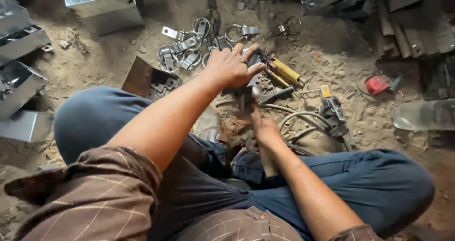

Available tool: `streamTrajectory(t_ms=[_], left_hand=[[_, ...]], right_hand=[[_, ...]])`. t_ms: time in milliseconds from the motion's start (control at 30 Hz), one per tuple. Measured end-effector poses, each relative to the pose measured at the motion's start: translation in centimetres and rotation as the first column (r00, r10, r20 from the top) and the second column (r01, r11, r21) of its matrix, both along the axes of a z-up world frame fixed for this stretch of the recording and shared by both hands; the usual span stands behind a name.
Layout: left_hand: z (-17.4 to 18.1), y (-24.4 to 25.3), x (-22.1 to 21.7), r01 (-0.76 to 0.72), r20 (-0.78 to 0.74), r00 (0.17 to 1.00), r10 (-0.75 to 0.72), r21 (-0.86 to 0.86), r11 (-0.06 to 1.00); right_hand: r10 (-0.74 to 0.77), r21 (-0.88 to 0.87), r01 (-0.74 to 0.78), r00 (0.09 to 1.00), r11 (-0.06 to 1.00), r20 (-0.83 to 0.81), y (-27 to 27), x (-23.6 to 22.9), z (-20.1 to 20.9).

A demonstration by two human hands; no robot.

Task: The person sits on the floor and assembles a rectangular metal box by hammering its edges into shape. They then weld the box to a gear using a handheld welding tool, producing sparks. The person continues to hammer and weld the box repeatedly.

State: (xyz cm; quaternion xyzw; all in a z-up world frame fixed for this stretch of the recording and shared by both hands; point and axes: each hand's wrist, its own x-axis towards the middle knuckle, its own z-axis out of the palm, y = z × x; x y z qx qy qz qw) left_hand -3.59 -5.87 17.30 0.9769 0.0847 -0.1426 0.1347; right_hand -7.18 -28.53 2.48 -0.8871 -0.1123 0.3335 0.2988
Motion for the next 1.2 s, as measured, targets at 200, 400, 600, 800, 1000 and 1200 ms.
streamTrajectory(t_ms=[200, 400, 600, 800, 1000, 1200], left_hand=[[-0.8, 0.7, -1.2, 0.104, 0.22, 0.969, -0.112, 0.048, 0.993], [-1.1, 0.4, -2.7, 0.16, 0.29, 0.936, -0.199, 0.154, 0.975], [-2.4, 0.5, -2.4, 0.132, 0.25, 0.957, -0.146, 0.072, 0.989], [-1.4, 0.2, -1.8, 0.139, 0.255, 0.954, -0.158, 0.091, 0.986], [-0.7, 0.1, -2.0, 0.142, 0.202, 0.967, -0.156, 0.082, 0.987], [-1.8, 0.0, -2.5, 0.139, 0.292, 0.943, -0.159, 0.09, 0.986]], right_hand=[[-0.064, 0.056, 0.05, 0.95, 0.997, 0.305, 3.2, 1.8, -5.5], [-0.139, 0.272, 0.04, 0.924, 0.961, 0.355, 5.4, 1.0, -7.9], [-0.208, 0.353, 0.099, 0.935, 0.931, 0.286, 5.2, 0.4, -7.7], [-0.326, 0.409, 0.202, 0.91, 0.89, 0.258, 6.3, 0.1, -6.7], [-0.211, 0.239, 0.138, 0.926, 0.961, 0.312, 6.1, -0.9, -6.2], [-0.322, 0.328, 0.223, 0.902, 0.918, 0.289, 5.8, -2.5, -6.8]])
